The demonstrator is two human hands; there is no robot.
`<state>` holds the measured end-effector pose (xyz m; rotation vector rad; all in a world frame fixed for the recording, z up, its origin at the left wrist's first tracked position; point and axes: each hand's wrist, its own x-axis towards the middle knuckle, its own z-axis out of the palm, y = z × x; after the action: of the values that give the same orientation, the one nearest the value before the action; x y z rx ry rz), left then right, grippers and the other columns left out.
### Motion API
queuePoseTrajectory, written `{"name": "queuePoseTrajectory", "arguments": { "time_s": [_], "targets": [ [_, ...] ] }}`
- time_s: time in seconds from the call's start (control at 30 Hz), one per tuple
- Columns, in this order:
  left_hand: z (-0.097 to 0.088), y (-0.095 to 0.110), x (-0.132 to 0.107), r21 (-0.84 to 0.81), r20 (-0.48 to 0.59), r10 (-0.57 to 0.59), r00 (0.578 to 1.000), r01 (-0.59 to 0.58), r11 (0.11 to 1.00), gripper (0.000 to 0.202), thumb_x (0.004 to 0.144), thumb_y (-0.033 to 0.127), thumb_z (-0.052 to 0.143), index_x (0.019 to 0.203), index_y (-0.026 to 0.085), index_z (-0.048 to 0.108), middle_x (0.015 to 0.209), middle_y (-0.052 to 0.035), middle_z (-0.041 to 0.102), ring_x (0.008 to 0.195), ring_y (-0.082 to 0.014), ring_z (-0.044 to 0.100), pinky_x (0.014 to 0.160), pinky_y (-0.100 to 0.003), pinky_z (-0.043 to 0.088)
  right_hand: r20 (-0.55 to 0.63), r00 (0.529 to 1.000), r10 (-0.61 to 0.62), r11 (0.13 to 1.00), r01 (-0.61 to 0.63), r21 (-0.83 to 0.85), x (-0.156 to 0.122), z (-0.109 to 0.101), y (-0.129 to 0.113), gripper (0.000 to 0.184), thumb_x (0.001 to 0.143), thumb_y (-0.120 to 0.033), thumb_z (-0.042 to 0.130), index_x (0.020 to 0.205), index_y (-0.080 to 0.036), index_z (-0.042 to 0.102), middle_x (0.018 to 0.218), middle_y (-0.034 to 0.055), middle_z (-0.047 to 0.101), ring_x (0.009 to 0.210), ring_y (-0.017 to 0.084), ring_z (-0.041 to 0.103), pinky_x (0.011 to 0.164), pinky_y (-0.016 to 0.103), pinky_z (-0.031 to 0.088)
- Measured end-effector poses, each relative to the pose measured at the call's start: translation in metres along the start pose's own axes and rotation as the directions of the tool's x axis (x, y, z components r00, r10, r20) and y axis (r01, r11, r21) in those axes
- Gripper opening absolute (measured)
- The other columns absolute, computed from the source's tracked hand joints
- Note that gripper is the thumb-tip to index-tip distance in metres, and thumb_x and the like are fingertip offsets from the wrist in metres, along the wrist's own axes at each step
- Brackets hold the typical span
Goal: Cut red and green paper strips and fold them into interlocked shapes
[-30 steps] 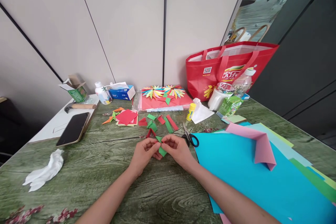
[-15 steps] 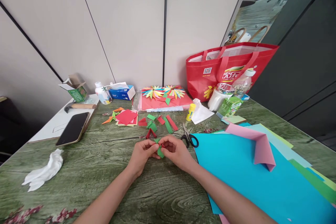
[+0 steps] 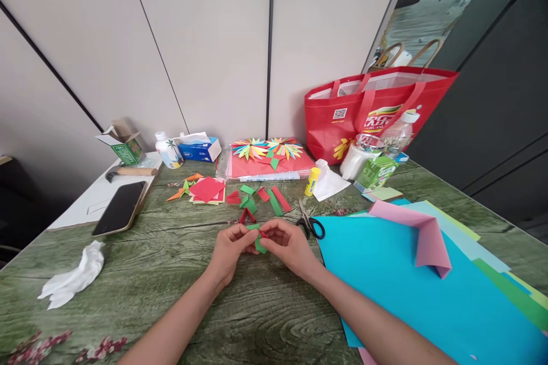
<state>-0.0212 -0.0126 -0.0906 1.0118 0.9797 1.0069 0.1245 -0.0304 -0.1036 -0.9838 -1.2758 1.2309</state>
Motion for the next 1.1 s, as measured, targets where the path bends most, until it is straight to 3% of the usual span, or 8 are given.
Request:
{"name": "queuePoseTrajectory", "arguments": {
  "time_s": [0.17, 0.37, 0.53, 0.7, 0.87, 1.1],
  "targets": [
    [0.001, 0.002, -0.002, -0.013, 0.016, 0.013, 1.0, -0.013, 1.0, 0.02, 0.064, 0.027, 0.07, 0.055, 0.012, 0.06, 0.052, 0.0007, 0.059, 0.049, -0.0101, 0.053, 0.052, -0.024, 0.048, -0.028, 0.999, 0.025, 1.0, -0.025, -0.011, 0.002, -0.002, -0.004, 0.014, 0.07, -0.032, 0.063, 0.075, -0.019, 0.066, 0.078, 0.0035, 0.065, 0.074, 0.018, 0.059, 0.069, 0.031, 0.047],
    [0.002, 0.002, -0.002, 0.095, 0.004, 0.015, 1.0, -0.015, 0.995, 0.022, 0.063, 0.028, 0.07, 0.054, 0.012, 0.06, 0.047, 0.0012, 0.057, 0.042, -0.0087, 0.052, 0.046, -0.02, 0.043, -0.021, 0.991, 0.13, 0.986, -0.127, 0.108, 0.004, -0.003, 0.001, 0.028, 0.057, -0.031, 0.074, 0.077, -0.017, 0.06, 0.07, 0.0007, 0.063, 0.066, 0.014, 0.058, 0.065, 0.028, 0.047],
    [-0.001, 0.0, 0.0, 0.114, 0.041, 0.001, 0.999, -0.006, 0.993, 0.021, 0.067, 0.029, 0.067, 0.057, 0.012, 0.061, 0.051, 0.0012, 0.059, 0.044, -0.0098, 0.055, 0.048, -0.021, 0.044, -0.026, 0.987, 0.157, 0.988, -0.157, 0.01, 0.005, -0.003, 0.007, 0.026, 0.06, -0.036, 0.07, 0.071, -0.015, 0.059, 0.065, 0.0, 0.061, 0.057, 0.011, 0.055, 0.055, 0.024, 0.044],
    [0.0, -0.001, 0.0, 0.167, 0.03, 0.018, 0.999, -0.023, 0.986, 0.022, 0.065, 0.027, 0.068, 0.052, 0.011, 0.059, 0.044, 0.0018, 0.057, 0.043, -0.0105, 0.056, 0.047, -0.02, 0.044, -0.009, 0.995, 0.102, 0.99, -0.102, -0.095, 0.003, -0.002, 0.01, 0.022, 0.065, -0.036, 0.065, 0.068, -0.016, 0.057, 0.061, -0.0004, 0.059, 0.054, 0.011, 0.052, 0.051, 0.023, 0.041],
    [0.002, -0.001, -0.001, 0.043, 0.019, -0.007, 1.0, 0.006, 0.999, 0.022, 0.066, 0.028, 0.068, 0.055, 0.011, 0.059, 0.05, 0.0015, 0.058, 0.046, -0.0097, 0.055, 0.05, -0.023, 0.049, -0.039, 0.997, 0.06, 0.996, -0.062, -0.065, 0.004, -0.002, 0.007, 0.021, 0.065, -0.034, 0.066, 0.072, -0.017, 0.057, 0.066, -0.0007, 0.059, 0.059, 0.012, 0.053, 0.055, 0.024, 0.043],
    [0.0, 0.0, -0.001, -0.028, 0.051, -0.032, 0.998, 0.033, 0.999, 0.021, 0.068, 0.03, 0.067, 0.061, 0.01, 0.061, 0.057, -0.0018, 0.061, 0.054, -0.012, 0.058, 0.054, -0.027, 0.053, 0.013, 0.995, 0.103, 0.992, -0.104, 0.069, 0.004, -0.006, 0.003, 0.023, 0.069, -0.035, 0.064, 0.084, -0.018, 0.06, 0.073, 0.0007, 0.061, 0.066, 0.013, 0.055, 0.057, 0.025, 0.044]
  ]
}}
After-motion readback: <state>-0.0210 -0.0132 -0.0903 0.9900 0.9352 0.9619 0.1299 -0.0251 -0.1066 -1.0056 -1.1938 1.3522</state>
